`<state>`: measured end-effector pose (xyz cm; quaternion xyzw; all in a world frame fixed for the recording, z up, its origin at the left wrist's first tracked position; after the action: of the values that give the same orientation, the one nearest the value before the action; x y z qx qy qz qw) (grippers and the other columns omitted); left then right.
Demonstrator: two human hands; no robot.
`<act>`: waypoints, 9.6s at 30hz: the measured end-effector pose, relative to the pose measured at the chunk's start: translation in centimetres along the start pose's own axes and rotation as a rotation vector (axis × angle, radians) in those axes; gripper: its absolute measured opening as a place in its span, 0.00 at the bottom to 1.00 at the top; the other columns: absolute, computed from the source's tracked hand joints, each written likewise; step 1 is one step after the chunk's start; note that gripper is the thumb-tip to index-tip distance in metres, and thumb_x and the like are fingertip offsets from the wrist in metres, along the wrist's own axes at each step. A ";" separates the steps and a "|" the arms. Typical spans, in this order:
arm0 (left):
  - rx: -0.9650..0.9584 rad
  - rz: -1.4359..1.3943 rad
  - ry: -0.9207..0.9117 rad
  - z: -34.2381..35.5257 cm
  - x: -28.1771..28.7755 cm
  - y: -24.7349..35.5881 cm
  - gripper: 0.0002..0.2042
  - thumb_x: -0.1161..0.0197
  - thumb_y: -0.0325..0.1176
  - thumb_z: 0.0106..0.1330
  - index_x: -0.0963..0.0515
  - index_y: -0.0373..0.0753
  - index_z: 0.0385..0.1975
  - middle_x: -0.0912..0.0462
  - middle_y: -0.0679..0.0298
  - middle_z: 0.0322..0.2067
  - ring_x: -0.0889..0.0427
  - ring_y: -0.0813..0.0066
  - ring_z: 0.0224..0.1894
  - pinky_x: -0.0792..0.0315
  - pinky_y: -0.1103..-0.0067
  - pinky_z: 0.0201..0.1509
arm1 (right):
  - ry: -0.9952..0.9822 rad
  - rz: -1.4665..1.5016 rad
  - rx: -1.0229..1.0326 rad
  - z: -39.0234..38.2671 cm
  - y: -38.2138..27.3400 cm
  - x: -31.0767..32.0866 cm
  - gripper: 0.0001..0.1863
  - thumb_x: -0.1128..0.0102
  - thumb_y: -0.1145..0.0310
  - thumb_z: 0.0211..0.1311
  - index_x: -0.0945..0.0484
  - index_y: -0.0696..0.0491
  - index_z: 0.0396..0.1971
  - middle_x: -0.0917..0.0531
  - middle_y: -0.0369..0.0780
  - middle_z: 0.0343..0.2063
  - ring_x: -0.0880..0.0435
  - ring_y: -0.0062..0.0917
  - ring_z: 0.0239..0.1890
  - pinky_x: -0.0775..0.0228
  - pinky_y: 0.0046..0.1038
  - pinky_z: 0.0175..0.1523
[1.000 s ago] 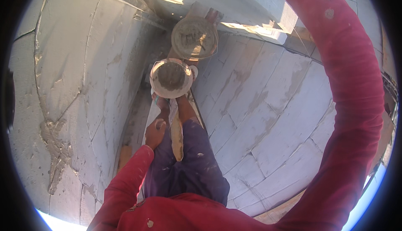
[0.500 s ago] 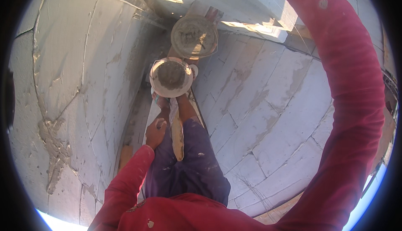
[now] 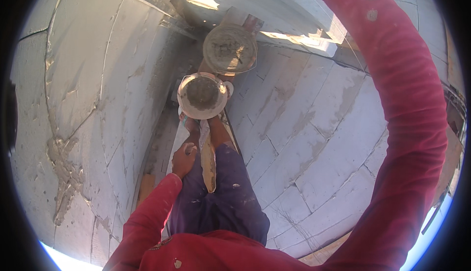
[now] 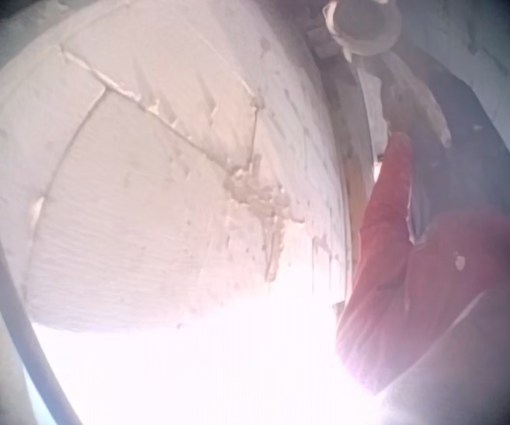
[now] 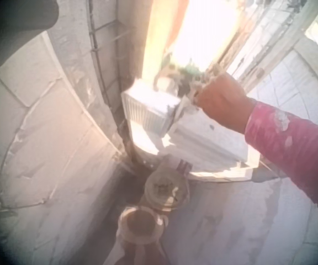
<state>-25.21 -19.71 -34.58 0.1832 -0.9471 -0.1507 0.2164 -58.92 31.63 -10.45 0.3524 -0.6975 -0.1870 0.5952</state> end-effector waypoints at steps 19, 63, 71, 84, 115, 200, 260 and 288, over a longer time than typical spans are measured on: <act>-0.006 0.018 -0.034 0.2 0.0 1.5 0.20 0.34 0.43 0.67 0.18 0.38 0.53 0.11 0.54 0.43 0.12 0.58 0.49 0.23 0.68 0.56 | 0.061 -0.089 -0.005 -1.9 2.1 4.5 0.08 0.40 0.68 0.59 0.12 0.43 0.27 0.11 0.33 0.33 0.11 0.27 0.38 0.30 0.39 0.64; -0.619 0.220 0.754 19.5 25.1 53.6 0.57 0.29 0.67 0.56 0.51 0.43 0.79 0.50 0.44 0.76 0.52 0.42 0.78 0.55 0.52 0.79 | 0.250 0.541 -0.302 -12.5 8.2 -7.2 0.28 0.41 0.76 0.58 0.17 0.30 0.55 0.21 0.30 0.35 0.24 0.25 0.39 0.33 0.34 0.49; -0.533 0.183 0.695 19.6 25.1 54.0 0.61 0.27 0.66 0.54 0.53 0.35 0.78 0.49 0.42 0.75 0.52 0.43 0.78 0.57 0.54 0.79 | 0.278 0.441 -0.239 -10.4 9.5 -5.5 0.24 0.41 0.75 0.59 0.16 0.34 0.53 0.20 0.30 0.34 0.24 0.25 0.39 0.32 0.34 0.51; -0.571 0.160 0.670 20.0 25.3 53.2 0.62 0.27 0.66 0.53 0.54 0.35 0.78 0.48 0.42 0.75 0.49 0.42 0.77 0.55 0.53 0.79 | 0.136 0.357 -0.160 -8.1 10.4 1.5 0.19 0.37 0.71 0.64 0.15 0.36 0.53 0.13 0.31 0.44 0.17 0.25 0.47 0.30 0.35 0.60; -0.513 0.197 0.629 20.7 25.5 53.4 0.64 0.26 0.65 0.53 0.59 0.32 0.78 0.50 0.41 0.76 0.53 0.40 0.78 0.55 0.51 0.79 | -0.851 1.318 -0.628 -14.7 -37.1 -20.4 0.24 0.48 0.64 0.69 0.25 0.52 0.63 0.16 0.52 0.52 0.10 0.42 0.43 0.19 0.43 0.45; -0.500 0.150 0.617 19.7 26.0 55.1 0.61 0.21 0.54 0.53 0.56 0.33 0.78 0.49 0.43 0.74 0.54 0.46 0.76 0.54 0.56 0.79 | 0.027 1.777 0.110 18.0 6.9 -8.8 0.35 0.33 0.47 0.61 0.23 0.62 0.57 0.14 0.48 0.43 0.15 0.33 0.42 0.23 0.33 0.51; -0.509 0.177 0.639 20.0 25.9 54.6 0.64 0.22 0.61 0.50 0.57 0.36 0.79 0.46 0.40 0.72 0.43 0.40 0.73 0.47 0.53 0.76 | 0.067 1.754 0.010 13.7 2.8 -14.4 0.38 0.34 0.47 0.66 0.31 0.50 0.71 0.20 0.46 0.63 0.18 0.38 0.59 0.28 0.35 0.65; -0.540 0.138 0.623 20.4 25.9 53.5 0.64 0.24 0.64 0.51 0.56 0.33 0.78 0.45 0.37 0.72 0.43 0.39 0.73 0.49 0.52 0.77 | -0.335 1.407 -0.787 -19.3 -31.4 -18.0 0.20 0.38 0.63 0.68 0.27 0.52 0.56 0.20 0.46 0.48 0.18 0.45 0.51 0.22 0.44 0.49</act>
<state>-71.51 21.33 -23.42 0.0929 -0.7728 -0.3163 0.5424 -31.14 26.15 -40.12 -0.4342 -0.7183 -0.0511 0.5413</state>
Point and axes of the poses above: each hand's wrist, its own z-axis towards the middle knuckle, its own x-axis out of the back of the hand, y = z × x, the point moved 8 cm from there along z, towards the middle knuckle
